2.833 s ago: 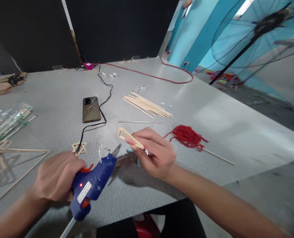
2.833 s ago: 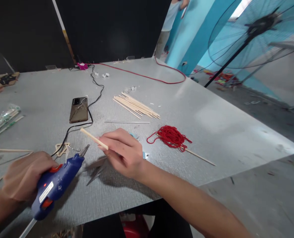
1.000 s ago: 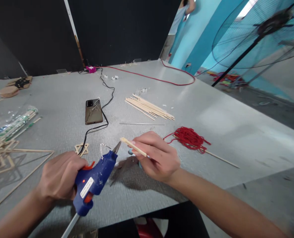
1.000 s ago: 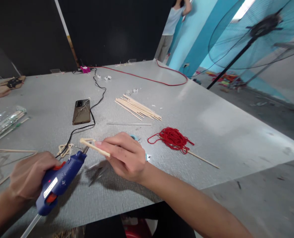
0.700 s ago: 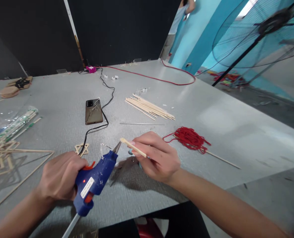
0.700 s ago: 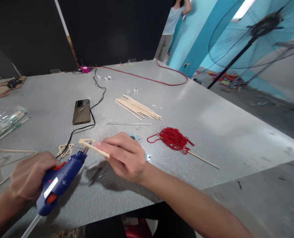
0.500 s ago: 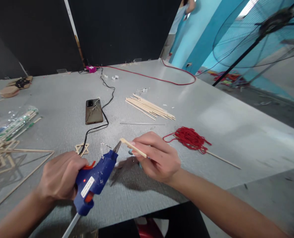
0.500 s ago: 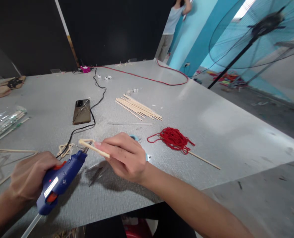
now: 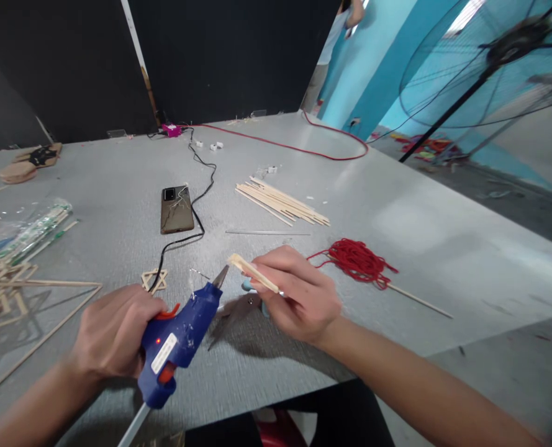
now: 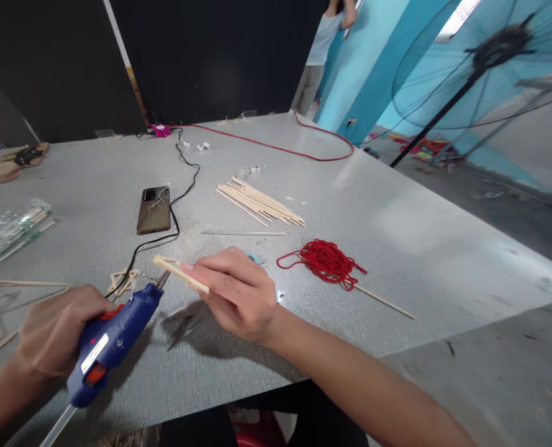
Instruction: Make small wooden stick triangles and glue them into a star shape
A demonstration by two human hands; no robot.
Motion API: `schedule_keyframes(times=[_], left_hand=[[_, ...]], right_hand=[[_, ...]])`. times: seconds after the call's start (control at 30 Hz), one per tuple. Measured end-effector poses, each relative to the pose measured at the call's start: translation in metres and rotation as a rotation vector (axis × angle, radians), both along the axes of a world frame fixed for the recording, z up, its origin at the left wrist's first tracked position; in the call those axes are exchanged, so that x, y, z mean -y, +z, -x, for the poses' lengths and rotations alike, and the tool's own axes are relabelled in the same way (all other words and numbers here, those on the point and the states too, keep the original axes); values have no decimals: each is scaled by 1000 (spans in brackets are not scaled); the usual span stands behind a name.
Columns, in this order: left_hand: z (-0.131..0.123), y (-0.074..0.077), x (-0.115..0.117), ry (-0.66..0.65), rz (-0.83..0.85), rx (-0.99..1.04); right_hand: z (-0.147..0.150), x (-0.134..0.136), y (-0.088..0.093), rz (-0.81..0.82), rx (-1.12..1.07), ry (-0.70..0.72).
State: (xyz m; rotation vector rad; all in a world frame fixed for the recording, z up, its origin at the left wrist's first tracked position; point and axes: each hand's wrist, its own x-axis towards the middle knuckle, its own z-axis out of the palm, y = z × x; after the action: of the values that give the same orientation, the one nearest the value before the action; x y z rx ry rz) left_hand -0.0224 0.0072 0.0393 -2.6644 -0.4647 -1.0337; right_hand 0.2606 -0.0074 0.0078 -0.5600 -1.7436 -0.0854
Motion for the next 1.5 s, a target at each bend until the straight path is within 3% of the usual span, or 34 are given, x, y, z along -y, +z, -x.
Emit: schedule_keyframes(times=[0.6, 1.27, 1.5], left_hand=[[0, -5, -1, -17, 34, 45], [-2, -1, 0, -2, 33, 32], [5, -12, -1, 28, 32, 24]], right_hand=[[1, 0, -2, 0, 30, -18], [0, -1, -2, -20, 6, -10], [1, 0, -1, 66, -52, -9]])
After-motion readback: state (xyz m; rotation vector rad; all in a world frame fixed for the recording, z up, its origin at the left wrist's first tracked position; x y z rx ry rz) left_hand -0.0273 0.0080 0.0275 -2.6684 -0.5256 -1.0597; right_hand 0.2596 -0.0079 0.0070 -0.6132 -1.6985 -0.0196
